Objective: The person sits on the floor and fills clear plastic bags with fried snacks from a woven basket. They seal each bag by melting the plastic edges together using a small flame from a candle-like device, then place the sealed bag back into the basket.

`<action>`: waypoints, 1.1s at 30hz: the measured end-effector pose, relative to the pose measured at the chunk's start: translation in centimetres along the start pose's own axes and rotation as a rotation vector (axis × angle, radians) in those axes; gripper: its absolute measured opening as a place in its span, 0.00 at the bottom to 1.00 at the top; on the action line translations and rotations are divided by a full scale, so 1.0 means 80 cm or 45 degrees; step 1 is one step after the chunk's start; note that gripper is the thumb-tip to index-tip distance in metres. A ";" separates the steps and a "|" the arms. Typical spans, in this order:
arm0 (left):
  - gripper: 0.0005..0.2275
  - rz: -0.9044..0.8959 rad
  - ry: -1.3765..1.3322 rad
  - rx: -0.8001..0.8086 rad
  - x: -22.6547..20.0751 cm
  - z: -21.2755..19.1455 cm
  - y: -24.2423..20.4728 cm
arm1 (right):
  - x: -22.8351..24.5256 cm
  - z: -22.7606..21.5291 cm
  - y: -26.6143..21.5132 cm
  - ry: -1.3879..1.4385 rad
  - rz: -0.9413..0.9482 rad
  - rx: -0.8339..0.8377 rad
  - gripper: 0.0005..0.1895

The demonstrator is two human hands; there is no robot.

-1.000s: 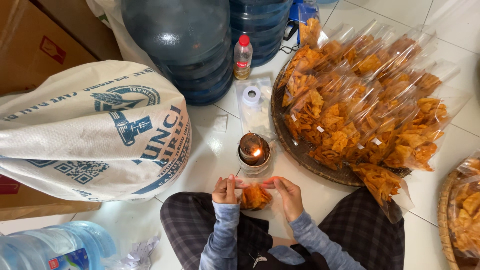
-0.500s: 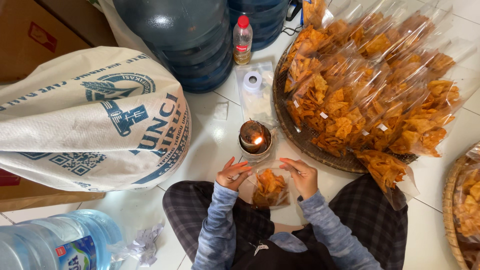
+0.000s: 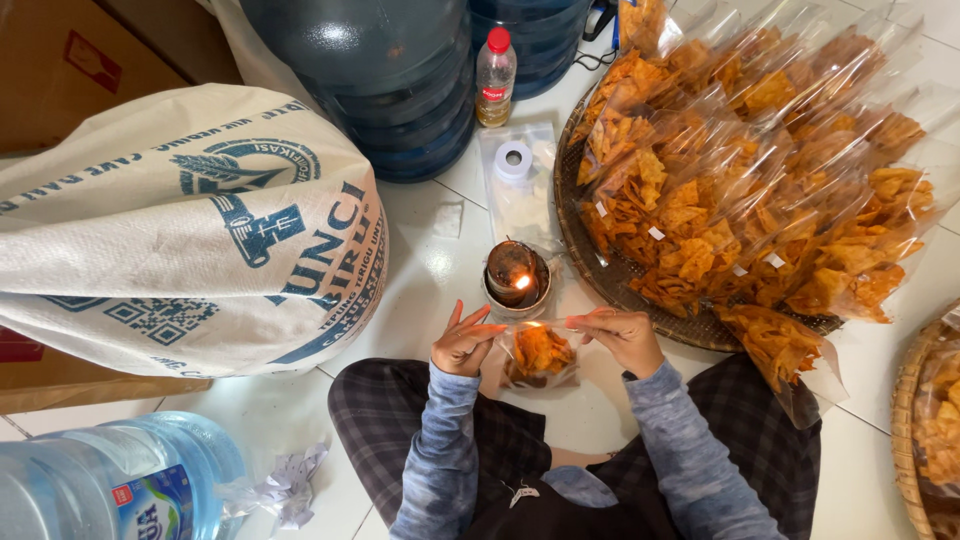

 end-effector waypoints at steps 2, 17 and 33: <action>0.09 0.002 -0.012 -0.047 0.002 0.000 -0.001 | 0.004 -0.001 0.004 -0.007 -0.028 0.016 0.13; 0.12 -0.543 -0.911 0.054 -0.018 0.033 0.021 | 0.036 0.021 0.007 -0.454 -0.283 -0.168 0.09; 0.10 -0.409 -0.718 0.145 0.034 0.069 0.022 | 0.023 0.028 0.010 -0.421 -0.167 -0.234 0.05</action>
Point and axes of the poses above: each hand's wrist, its own y-axis towards the middle knuckle, its own z-axis out of the palm, x = y × z, the point moved 1 cm from there along y, towards the middle knuckle, and after that the axes turned 3 degrees about -z, right-handed, at the moved point
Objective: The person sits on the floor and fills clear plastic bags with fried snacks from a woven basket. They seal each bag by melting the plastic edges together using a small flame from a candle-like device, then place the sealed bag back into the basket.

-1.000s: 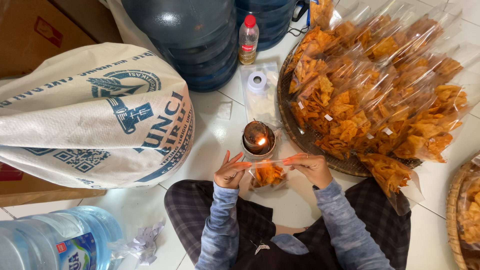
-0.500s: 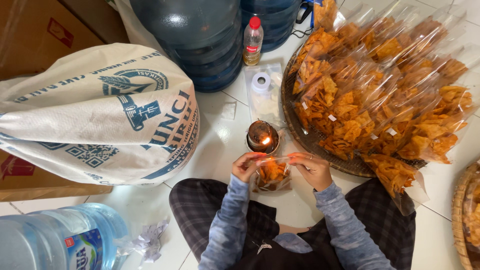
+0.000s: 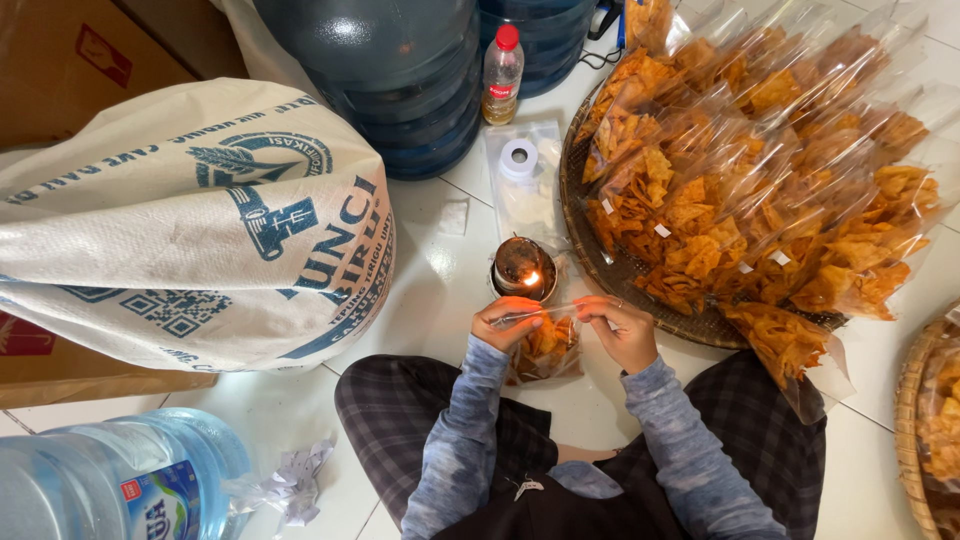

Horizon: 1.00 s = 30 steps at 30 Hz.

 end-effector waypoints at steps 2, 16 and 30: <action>0.10 0.016 0.042 -0.021 -0.004 0.001 0.000 | -0.005 0.002 0.000 -0.019 0.013 -0.003 0.05; 0.05 0.002 0.117 -0.216 -0.016 0.002 0.005 | 0.032 0.005 0.036 -0.117 0.060 0.064 0.05; 0.05 0.023 0.299 -0.328 -0.060 0.010 0.016 | -0.001 0.050 0.058 -0.005 0.090 0.144 0.06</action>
Point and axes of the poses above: each hand's wrist, its own y-axis towards the middle knuckle, its own z-axis out of the palm, x = y × z, the point moved 1 cm from there along y, towards the middle knuckle, and after that the axes turned 3 degrees about -z, right-handed, at the moved point
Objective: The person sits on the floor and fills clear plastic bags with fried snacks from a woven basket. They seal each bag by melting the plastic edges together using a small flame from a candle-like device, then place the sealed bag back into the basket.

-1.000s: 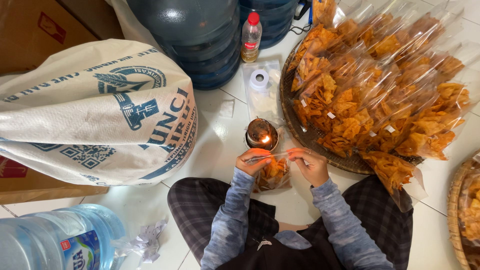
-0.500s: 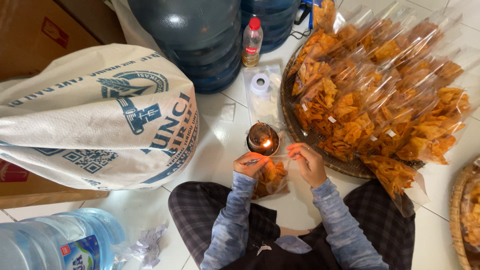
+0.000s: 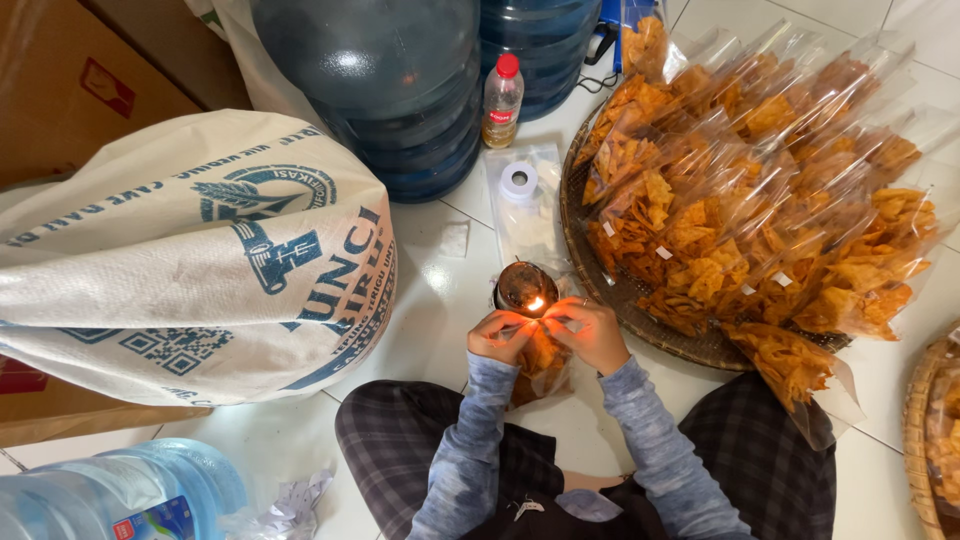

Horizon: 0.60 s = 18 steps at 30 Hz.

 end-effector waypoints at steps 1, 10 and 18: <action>0.05 -0.017 0.014 -0.020 0.002 0.001 0.001 | -0.003 0.003 -0.001 -0.011 0.019 -0.023 0.06; 0.05 -0.136 -0.082 -0.071 0.026 0.006 0.011 | -0.027 0.021 -0.005 0.251 0.189 -0.116 0.08; 0.04 -0.254 -0.223 -0.095 0.053 0.004 0.015 | -0.028 0.026 -0.003 0.195 0.302 -0.135 0.08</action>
Point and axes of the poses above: each hand's wrist, its own y-axis towards the middle knuckle, its own z-axis out of the palm, x = y × z, the point moved 1 cm from there along y, towards the middle knuckle, and after that the axes turned 3 degrees about -z, right-handed, at the moved point
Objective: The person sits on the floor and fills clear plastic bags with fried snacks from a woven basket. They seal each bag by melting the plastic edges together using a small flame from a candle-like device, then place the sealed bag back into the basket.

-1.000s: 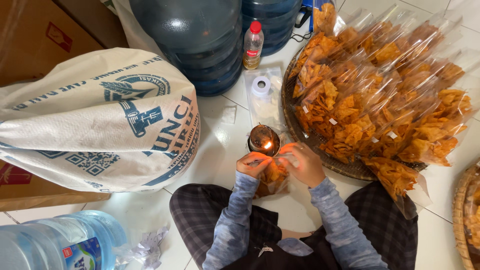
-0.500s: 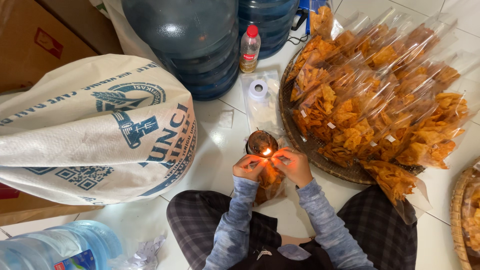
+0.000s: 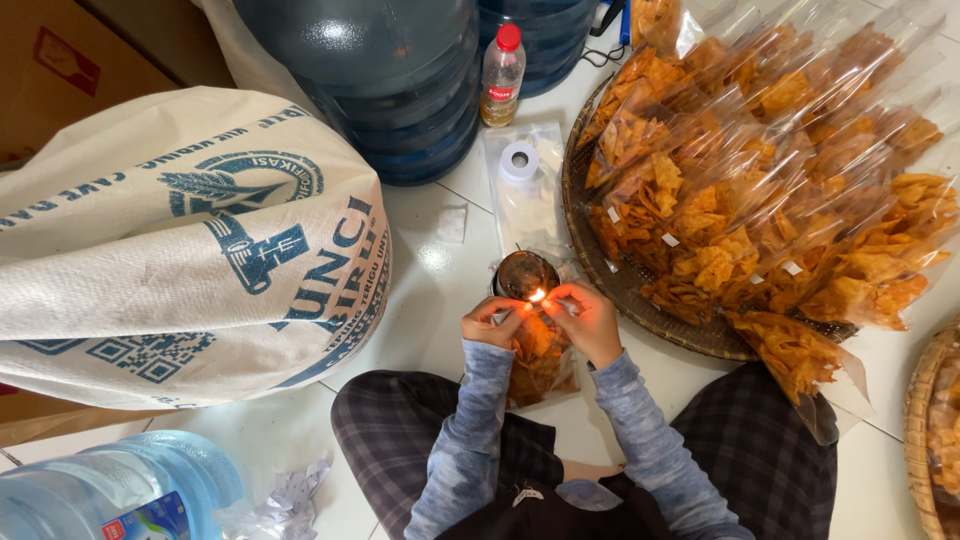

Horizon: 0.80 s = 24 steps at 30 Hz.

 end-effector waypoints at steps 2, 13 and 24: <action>0.04 0.110 0.041 0.023 0.002 -0.001 0.002 | -0.004 0.001 -0.001 -0.001 -0.050 0.004 0.08; 0.04 0.127 0.014 0.047 -0.004 -0.007 -0.001 | -0.014 0.008 -0.005 0.435 0.151 0.042 0.07; 0.03 0.132 0.018 0.013 0.003 -0.017 -0.001 | -0.024 0.015 -0.012 0.644 0.291 -0.061 0.07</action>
Point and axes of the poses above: each hand's wrist, its own y-axis towards the middle knuckle, its own z-axis out of the palm, x = y × z, the point moved 1 cm from there along y, towards the middle knuckle, and after that the axes turned 3 degrees about -z, right-handed, at the moved point
